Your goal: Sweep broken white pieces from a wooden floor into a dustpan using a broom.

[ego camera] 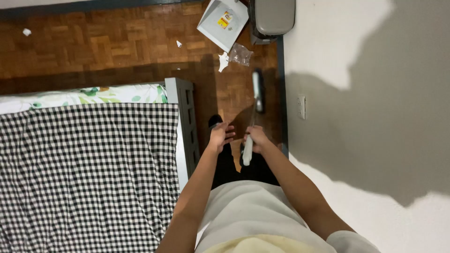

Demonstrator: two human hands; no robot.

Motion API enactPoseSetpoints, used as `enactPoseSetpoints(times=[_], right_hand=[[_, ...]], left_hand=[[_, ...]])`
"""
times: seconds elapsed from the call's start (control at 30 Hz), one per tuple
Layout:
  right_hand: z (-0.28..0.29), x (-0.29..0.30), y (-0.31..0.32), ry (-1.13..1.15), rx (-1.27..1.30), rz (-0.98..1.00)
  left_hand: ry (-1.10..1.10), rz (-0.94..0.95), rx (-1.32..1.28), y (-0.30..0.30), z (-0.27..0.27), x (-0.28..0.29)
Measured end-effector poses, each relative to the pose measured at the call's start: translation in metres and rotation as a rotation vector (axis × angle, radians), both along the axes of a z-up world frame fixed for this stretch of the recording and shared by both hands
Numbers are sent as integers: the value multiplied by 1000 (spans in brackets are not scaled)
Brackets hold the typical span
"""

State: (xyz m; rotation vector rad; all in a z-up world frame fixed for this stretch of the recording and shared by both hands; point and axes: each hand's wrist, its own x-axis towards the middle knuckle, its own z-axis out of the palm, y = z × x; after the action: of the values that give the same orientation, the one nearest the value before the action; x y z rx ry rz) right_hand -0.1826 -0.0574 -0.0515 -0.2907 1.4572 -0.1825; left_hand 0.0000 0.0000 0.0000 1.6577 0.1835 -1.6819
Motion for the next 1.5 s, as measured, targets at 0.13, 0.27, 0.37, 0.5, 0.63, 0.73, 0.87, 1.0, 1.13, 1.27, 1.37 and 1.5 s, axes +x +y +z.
enactPoseSetpoints(times=[0.13, 0.27, 0.37, 0.5, 0.63, 0.73, 0.87, 1.0, 1.13, 1.27, 1.37, 1.5], right_hand=[[8, -23, -17, -159, -28, -204], [19, -80, -62, -506, 118, -267], [108, -53, -89, -390, 201, -263], [15, -47, -70, 176, -115, 138], [23, 17, -54, 276, -247, 195], [45, 55, -53, 201, -220, -39], [37, 69, -55, 247, -269, 66], [-147, 8, -45, 229, -283, 397], [87, 76, -56, 164, -141, 225], [66, 43, -69, 67, -57, 146], [77, 2, -81, -43, -3, 27], [155, -3, -92, -187, 119, -19]], left_hand=[[2, -13, 16, -6, -5, 18], [-7, -35, 4, -12, -7, 37], [-9, -52, 14, -23, 8, 54], [3, -46, 33, -34, 17, 75], [7, -30, 38, -32, 8, 91], [11, -15, 37, -29, 8, 106], [27, -38, 73, -27, -1, 116], [20, -51, 55, -30, 4, 115], [37, -60, 39, -34, 0, 116], [49, -78, 20, -40, 0, 118], [63, -90, 12, -42, 0, 119], [72, -85, 3, -40, -1, 124]])
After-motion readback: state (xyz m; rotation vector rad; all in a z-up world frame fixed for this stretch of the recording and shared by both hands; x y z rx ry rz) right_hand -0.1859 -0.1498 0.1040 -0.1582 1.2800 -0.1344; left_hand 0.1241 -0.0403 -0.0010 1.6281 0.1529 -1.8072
